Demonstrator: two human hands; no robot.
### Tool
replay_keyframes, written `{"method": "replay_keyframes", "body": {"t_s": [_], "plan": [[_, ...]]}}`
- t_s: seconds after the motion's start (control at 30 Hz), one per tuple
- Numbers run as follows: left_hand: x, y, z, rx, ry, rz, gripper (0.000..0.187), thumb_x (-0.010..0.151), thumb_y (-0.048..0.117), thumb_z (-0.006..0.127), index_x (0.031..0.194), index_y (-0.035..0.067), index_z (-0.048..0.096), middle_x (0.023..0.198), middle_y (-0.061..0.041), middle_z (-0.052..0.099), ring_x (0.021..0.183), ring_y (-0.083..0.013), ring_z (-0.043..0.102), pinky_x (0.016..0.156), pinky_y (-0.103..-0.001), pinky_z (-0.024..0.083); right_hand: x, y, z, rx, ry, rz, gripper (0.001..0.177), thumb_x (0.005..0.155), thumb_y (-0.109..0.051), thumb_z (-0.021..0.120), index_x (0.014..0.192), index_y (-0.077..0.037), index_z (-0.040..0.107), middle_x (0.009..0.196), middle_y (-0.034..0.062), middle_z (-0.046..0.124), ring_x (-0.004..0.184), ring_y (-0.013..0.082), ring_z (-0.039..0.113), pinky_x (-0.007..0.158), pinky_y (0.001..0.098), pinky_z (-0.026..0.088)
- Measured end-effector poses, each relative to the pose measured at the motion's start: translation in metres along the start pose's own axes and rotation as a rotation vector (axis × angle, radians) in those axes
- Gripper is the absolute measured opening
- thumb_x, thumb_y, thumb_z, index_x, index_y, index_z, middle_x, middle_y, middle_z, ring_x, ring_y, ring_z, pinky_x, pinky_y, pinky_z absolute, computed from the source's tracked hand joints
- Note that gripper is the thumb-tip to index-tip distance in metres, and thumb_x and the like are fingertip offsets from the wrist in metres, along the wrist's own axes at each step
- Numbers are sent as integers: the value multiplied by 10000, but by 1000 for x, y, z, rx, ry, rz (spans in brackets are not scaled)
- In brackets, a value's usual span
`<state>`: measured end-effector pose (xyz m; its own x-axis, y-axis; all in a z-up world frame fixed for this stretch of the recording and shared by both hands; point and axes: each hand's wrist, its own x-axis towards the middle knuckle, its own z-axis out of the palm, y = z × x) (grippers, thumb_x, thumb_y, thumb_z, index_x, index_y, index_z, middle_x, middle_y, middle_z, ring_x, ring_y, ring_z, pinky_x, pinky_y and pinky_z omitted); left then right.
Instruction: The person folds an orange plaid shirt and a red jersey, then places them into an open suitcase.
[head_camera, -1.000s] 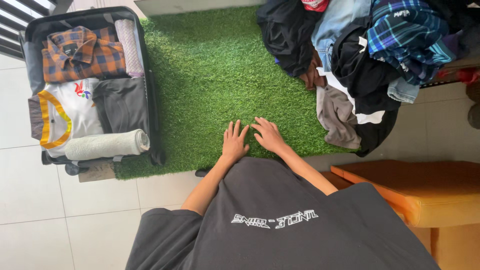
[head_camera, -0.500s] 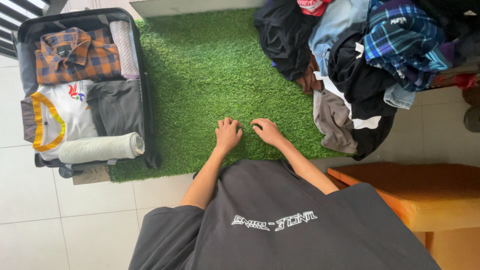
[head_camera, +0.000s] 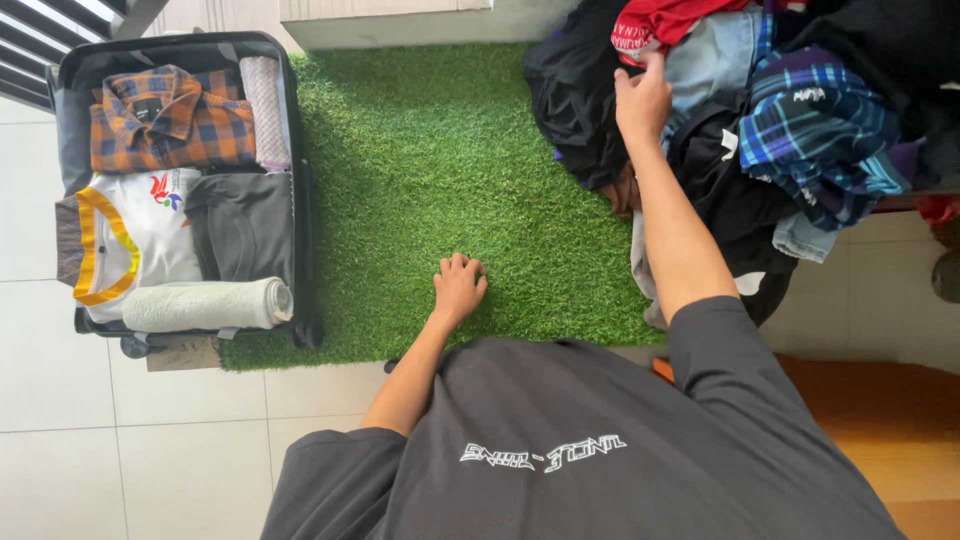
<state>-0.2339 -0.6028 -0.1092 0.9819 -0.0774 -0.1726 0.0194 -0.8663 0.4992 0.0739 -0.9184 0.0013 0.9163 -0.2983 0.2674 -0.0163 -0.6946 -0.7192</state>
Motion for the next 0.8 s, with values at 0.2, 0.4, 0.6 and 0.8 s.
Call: {"method": "replay_keyframes", "body": {"t_s": [0.2, 0.4, 0.6, 0.8], "plan": [[10, 0, 0, -13, -87, -77, 173, 853, 297, 720, 1001, 210, 698, 1141, -67, 558, 1143, -317, 505, 846, -516, 488, 33, 6, 21, -127, 73, 152, 278, 901, -331, 753, 975, -93, 628, 865, 185, 743, 851, 455, 682, 693, 559, 505], [38, 4, 6, -372, -171, -153, 264, 954, 358, 646, 1152, 197, 711, 1208, -125, 655, 1180, -353, 597, 988, -503, 512, -18, -67, 6, 240, 35, -163, 163, 1025, -163, 563, 1007, -12, 620, 855, 221, 718, 812, 391, 733, 729, 474, 549], [95, 78, -52, -1372, -414, -328, 633, 1014, 594, 378, 1493, 184, 432, 1367, -104, 635, 1238, -229, 629, 1029, -460, 493, -148, -151, -30, 332, -83, -388, 257, 1001, -92, 596, 769, -17, 515, 667, 148, 530, 611, 287, 544, 608, 448, 437], [108, 88, -107, -2060, -404, -97, 617, 1092, 518, 484, 1462, 25, 460, 1205, -205, 683, 973, -239, 719, 822, -426, 593, -259, -173, -61, 458, -419, -404, 276, 987, -130, 701, 767, -17, 578, 678, 112, 565, 581, 189, 538, 567, 379, 437]]}}
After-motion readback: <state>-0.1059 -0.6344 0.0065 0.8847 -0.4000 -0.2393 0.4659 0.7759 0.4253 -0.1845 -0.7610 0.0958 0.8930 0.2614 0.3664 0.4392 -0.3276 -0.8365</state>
